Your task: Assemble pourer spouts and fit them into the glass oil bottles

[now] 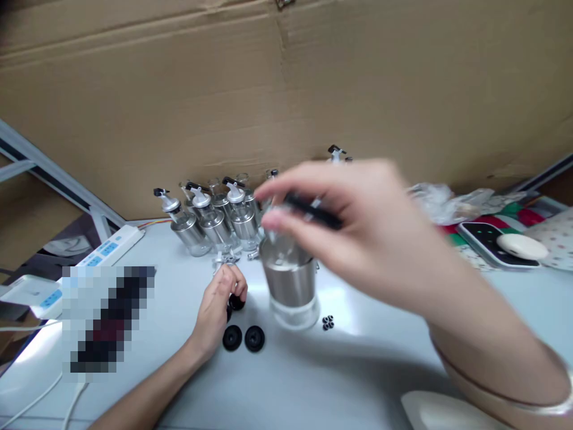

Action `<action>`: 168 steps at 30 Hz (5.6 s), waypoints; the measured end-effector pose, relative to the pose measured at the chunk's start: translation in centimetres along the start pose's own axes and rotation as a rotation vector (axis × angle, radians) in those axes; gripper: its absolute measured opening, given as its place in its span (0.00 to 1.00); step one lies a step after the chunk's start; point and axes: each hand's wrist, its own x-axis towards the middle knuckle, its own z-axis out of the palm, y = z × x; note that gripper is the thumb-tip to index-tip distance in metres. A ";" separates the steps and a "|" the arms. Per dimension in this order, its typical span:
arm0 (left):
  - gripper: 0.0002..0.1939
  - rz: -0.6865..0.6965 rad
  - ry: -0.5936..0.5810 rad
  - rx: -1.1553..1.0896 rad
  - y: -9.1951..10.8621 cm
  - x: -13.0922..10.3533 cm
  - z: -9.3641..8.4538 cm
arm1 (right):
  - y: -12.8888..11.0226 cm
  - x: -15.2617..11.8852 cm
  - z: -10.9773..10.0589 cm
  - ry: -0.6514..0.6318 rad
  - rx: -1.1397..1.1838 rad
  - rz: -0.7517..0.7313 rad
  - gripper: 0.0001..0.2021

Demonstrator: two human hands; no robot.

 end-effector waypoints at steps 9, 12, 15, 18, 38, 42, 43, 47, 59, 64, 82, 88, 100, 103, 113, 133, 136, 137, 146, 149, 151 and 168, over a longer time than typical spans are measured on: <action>0.35 -0.178 -0.302 -0.066 0.3 -0.8 0.4 | 2.2 0.0 5.6 -0.099 0.053 -0.020 0.09; 0.32 -0.252 -0.312 -0.108 0.4 -0.7 0.5 | 4.3 0.9 5.9 -0.105 0.060 0.041 0.13; 0.33 -0.335 -0.318 -0.157 0.2 -0.4 0.5 | 6.1 1.9 6.2 -0.024 0.286 0.149 0.15; 0.34 -0.382 -0.324 -0.165 -0.1 -0.3 0.5 | 7.1 2.5 6.8 0.086 0.706 0.251 0.14; 0.27 -0.369 -0.255 -0.163 0.7 -0.1 -0.1 | 6.2 0.5 9.0 -0.090 1.251 0.577 0.16; 0.26 -0.351 -0.231 -0.128 0.7 -0.2 -0.1 | 6.1 0.1 9.5 -0.103 1.251 0.581 0.14; 0.26 -0.334 -0.229 -0.108 0.7 -0.2 -0.1 | 6.1 0.0 9.5 -0.104 1.248 0.578 0.14; 0.26 -0.298 -0.223 -0.084 0.9 -0.2 0.0 | 5.8 -0.1 9.5 -0.095 1.232 0.544 0.14; 0.23 -0.239 -0.241 -0.101 0.7 -0.3 0.1 | 5.8 -1.5 11.3 0.042 1.247 0.535 0.16; 0.24 -0.259 -0.278 -0.087 0.7 -0.5 0.2 | 5.6 -2.1 11.5 0.123 1.200 0.549 0.16; 0.23 -0.217 -0.324 -0.100 0.8 -0.4 0.2 | 5.5 -2.5 11.6 0.172 1.184 0.404 0.14; 0.23 -0.185 -0.328 -0.065 0.9 -0.6 0.4 | 4.9 -2.6 11.3 0.117 1.151 0.415 0.17; 0.24 -0.123 -0.284 0.291 0.1 -0.8 0.4 | 4.9 -1.6 9.9 0.005 1.127 0.399 0.08; 0.29 -0.127 -0.266 0.302 0.0 -1.1 0.5 | 4.4 -1.7 9.2 -0.044 1.096 0.307 0.08; 0.20 -0.001 -0.194 0.338 -0.6 -1.3 0.3 | 4.6 2.2 2.8 0.404 0.522 -0.022 0.07; 0.16 0.345 -0.048 0.412 -0.3 -0.3 -0.3 | 12.8 4.2 4.4 0.326 0.142 -0.190 0.09; 0.15 0.320 0.002 0.357 -0.2 -0.2 -0.5 | 13.8 4.3 4.7 0.336 0.113 -0.215 0.08; 0.14 0.300 0.025 0.331 -0.2 -0.2 -0.6 | 14.1 4.3 4.9 0.340 0.113 -0.218 0.08; 0.14 0.270 0.162 0.231 0.0 0.2 -1.2 | 15.0 4.8 5.3 0.447 -0.036 -0.273 0.05; 0.13 0.291 0.216 0.235 0.2 0.5 -1.3 | 14.4 4.8 5.3 0.524 -0.071 -0.316 0.10; 0.14 0.271 0.252 0.269 0.3 0.6 -1.3 | 13.5 4.4 5.3 0.597 -0.168 -0.394 0.15; 0.29 -0.126 -0.044 0.685 -1.7 1.3 -1.7 | 11.7 -1.3 10.8 -0.574 -0.636 -0.195 0.16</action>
